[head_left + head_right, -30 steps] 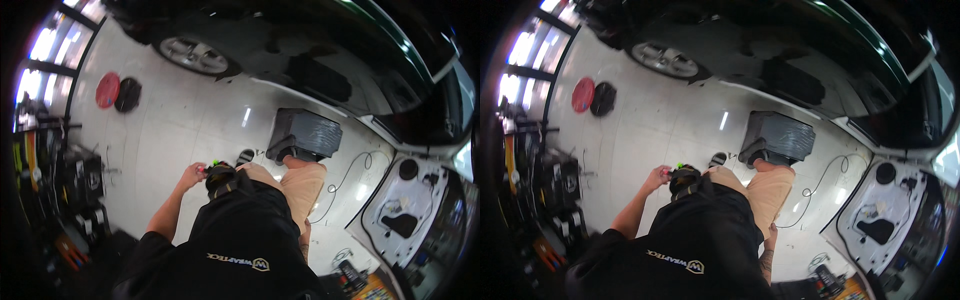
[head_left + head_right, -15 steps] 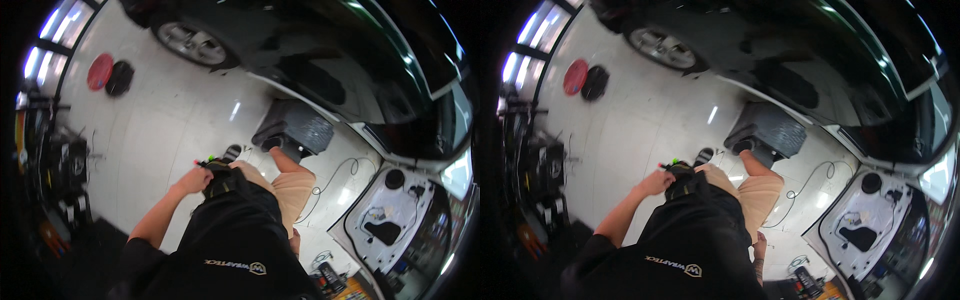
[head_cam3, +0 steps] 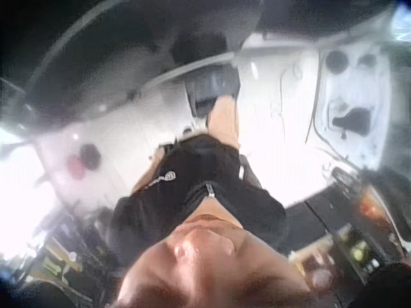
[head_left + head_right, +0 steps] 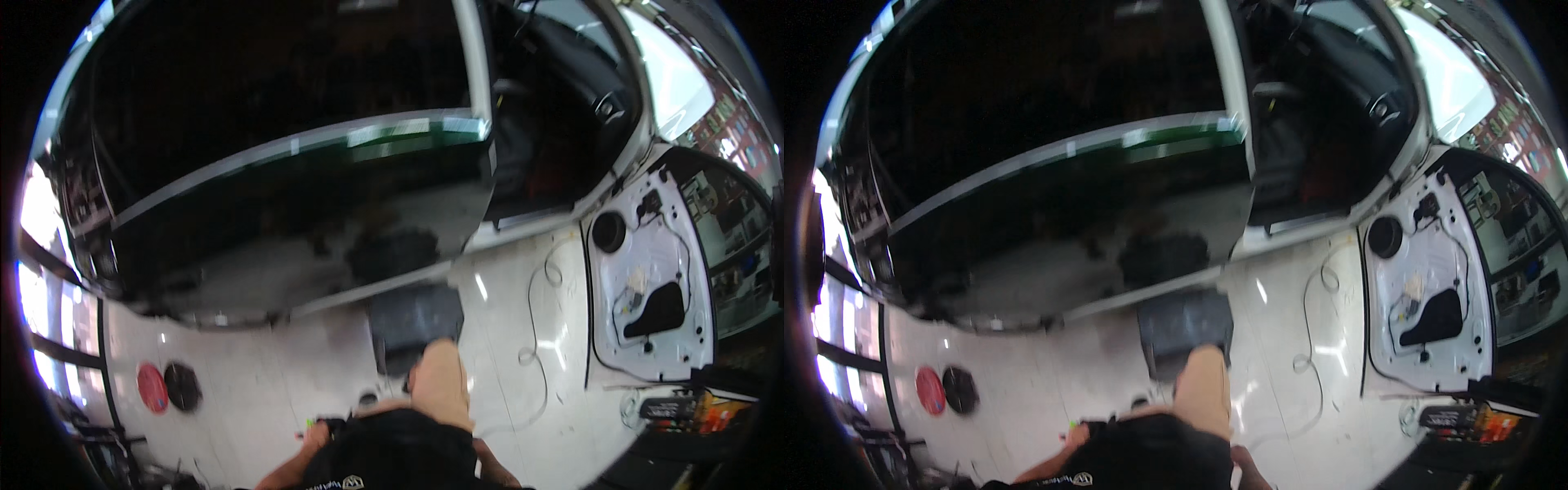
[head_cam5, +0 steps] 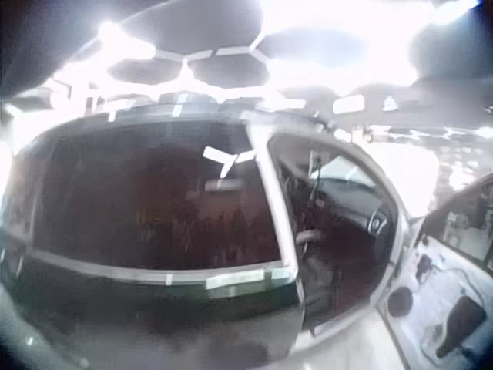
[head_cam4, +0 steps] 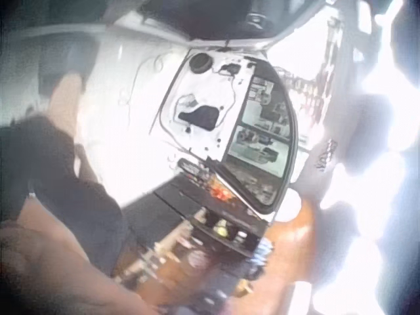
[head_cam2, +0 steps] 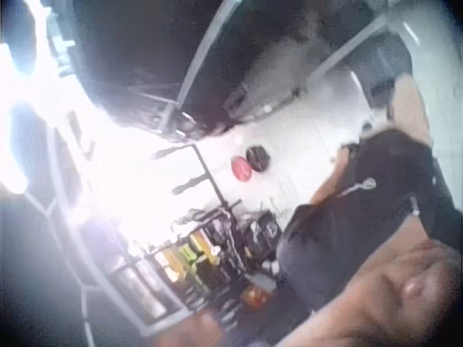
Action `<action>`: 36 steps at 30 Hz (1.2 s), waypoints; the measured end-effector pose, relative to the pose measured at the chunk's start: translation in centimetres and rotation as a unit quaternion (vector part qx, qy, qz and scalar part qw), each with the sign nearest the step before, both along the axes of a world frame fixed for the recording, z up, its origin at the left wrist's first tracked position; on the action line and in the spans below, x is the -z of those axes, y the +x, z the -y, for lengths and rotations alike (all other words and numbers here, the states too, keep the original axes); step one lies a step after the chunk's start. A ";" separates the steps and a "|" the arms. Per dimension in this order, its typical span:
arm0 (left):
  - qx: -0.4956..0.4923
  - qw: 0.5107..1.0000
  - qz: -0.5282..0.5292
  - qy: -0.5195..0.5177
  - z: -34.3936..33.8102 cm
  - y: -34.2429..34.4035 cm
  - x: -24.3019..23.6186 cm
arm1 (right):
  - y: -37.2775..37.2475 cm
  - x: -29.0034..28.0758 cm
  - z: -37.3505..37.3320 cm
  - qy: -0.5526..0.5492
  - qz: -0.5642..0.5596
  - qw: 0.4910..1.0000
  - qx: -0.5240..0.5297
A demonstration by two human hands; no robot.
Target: The person applies a dark vinyl wrap to the rear window area of a white car. They use a yellow squeegee to smooth the film and a knife to trim the edges along the window frame and roofline.
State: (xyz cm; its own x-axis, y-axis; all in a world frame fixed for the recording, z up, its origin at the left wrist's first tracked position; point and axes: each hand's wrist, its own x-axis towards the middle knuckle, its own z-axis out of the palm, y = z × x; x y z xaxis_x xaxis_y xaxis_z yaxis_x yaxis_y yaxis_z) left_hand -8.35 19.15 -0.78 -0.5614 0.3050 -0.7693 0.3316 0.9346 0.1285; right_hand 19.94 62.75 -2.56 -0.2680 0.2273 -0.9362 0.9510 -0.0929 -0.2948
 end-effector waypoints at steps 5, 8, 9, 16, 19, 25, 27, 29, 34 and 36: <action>-0.059 0.997 -0.033 0.047 -10.0 -7.8 -13.5 | -7.5 -1.4 -16.3 -0.008 -0.181 0.949 0.257; -0.001 0.992 -0.110 0.059 -13.3 -9.9 -19.6 | -14.1 -5.0 -24.8 0.068 -0.231 0.949 0.203; -0.050 0.988 -0.131 0.059 -16.3 -10.6 -23.3 | -16.0 -6.9 -27.1 0.087 -0.231 0.945 0.213; -0.080 0.932 -0.320 0.153 -18.4 -14.5 -37.8 | -32.7 -18.1 -28.3 0.014 -0.352 0.918 0.183; -0.116 0.845 -0.409 0.324 -21.6 -18.5 -47.0 | -40.9 -26.8 -26.1 0.058 -0.486 0.871 0.038; 0.141 0.614 -0.397 0.667 -44.7 -26.9 -65.0 | -53.6 -63.9 -23.8 0.151 -0.688 0.533 -0.469; 0.102 0.609 -0.394 0.681 -44.7 -28.3 -72.0 | -49.1 -79.2 -17.9 0.346 -0.411 0.669 -0.513; 0.160 0.509 -0.398 0.747 -45.5 -28.8 -78.8 | -46.8 -87.8 -19.0 0.433 -0.395 0.647 -0.487; 0.048 0.589 -0.621 0.514 -25.4 -42.4 -87.7 | -36.9 -92.0 -17.2 0.470 -0.597 0.511 -0.402; -0.067 0.694 -0.612 0.372 -18.3 -46.6 -84.7 | -31.5 -88.0 -17.4 0.471 -0.603 0.530 -0.367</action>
State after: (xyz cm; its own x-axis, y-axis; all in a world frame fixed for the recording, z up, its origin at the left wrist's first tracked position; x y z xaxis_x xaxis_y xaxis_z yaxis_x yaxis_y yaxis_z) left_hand -54.90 37.48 83.88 -0.7175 0.2435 0.6525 0.5340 0.7938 0.2910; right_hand -11.58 80.14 85.44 -0.8817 -0.1375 0.4513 -0.3020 0.8994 -0.3161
